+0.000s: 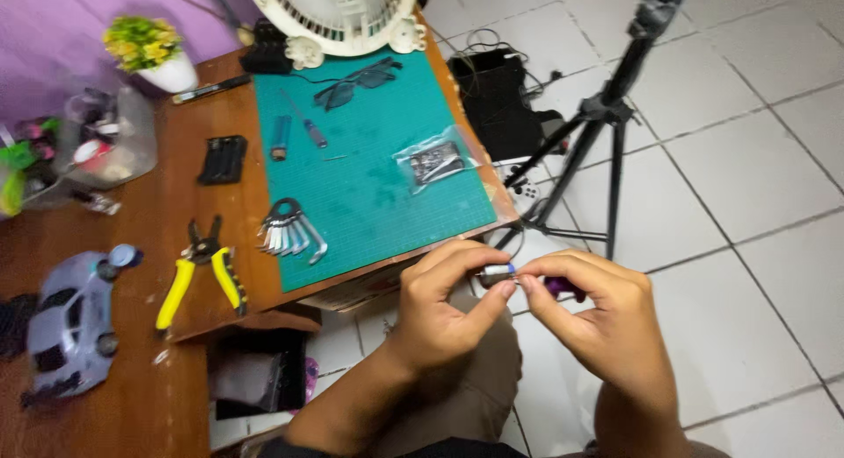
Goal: The person sits on the floor and uses a screwdriver to work on the chassis of a remote-controlled car. They then move to a table to handle a small cylindrical component and a battery pack before returning to the floor to insert the battery into the car and connect the wires.
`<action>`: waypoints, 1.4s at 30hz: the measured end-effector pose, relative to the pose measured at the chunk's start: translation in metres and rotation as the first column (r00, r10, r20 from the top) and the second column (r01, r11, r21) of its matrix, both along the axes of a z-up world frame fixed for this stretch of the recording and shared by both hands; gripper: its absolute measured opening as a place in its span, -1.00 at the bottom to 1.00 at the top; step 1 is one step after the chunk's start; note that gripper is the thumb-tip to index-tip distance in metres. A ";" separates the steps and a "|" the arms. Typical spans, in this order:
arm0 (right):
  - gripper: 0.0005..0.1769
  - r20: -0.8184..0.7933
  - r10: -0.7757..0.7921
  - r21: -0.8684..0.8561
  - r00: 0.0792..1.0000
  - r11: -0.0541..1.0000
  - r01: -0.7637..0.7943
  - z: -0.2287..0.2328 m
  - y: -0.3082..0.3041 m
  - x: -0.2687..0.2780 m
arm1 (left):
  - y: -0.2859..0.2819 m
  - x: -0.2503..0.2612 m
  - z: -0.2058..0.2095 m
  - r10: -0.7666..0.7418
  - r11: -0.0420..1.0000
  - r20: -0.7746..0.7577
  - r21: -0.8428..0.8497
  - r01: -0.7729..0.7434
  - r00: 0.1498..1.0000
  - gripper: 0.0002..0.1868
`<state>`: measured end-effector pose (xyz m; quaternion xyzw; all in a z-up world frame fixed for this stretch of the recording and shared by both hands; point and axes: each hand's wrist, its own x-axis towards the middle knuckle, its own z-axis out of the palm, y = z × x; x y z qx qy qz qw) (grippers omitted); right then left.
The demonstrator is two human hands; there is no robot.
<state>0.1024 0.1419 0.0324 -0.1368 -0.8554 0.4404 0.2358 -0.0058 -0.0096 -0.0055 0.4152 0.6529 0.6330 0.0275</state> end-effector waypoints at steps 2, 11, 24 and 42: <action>-0.89 0.029 -0.044 0.044 0.999 0.998 0.043 -0.004 0.001 0.002 | -0.002 -0.003 -0.002 -0.036 0.999 0.012 0.020 0.036 0.999 -0.73; -0.81 0.092 0.113 -0.150 0.989 0.984 -0.098 -0.054 -0.002 -0.009 | -0.063 -0.024 0.018 0.046 0.997 0.149 0.053 -0.054 0.988 -0.79; -0.63 0.027 0.330 -0.170 0.943 0.932 -0.321 -0.108 -0.002 -0.066 | -0.280 -0.373 -0.025 0.837 0.405 -0.343 -0.139 -0.904 0.427 -0.80; -0.70 -0.261 0.324 -0.045 0.909 0.937 -0.347 -0.310 0.131 -0.199 | -0.085 -0.239 -0.025 -0.504 0.829 -0.198 -0.385 0.406 0.841 -0.31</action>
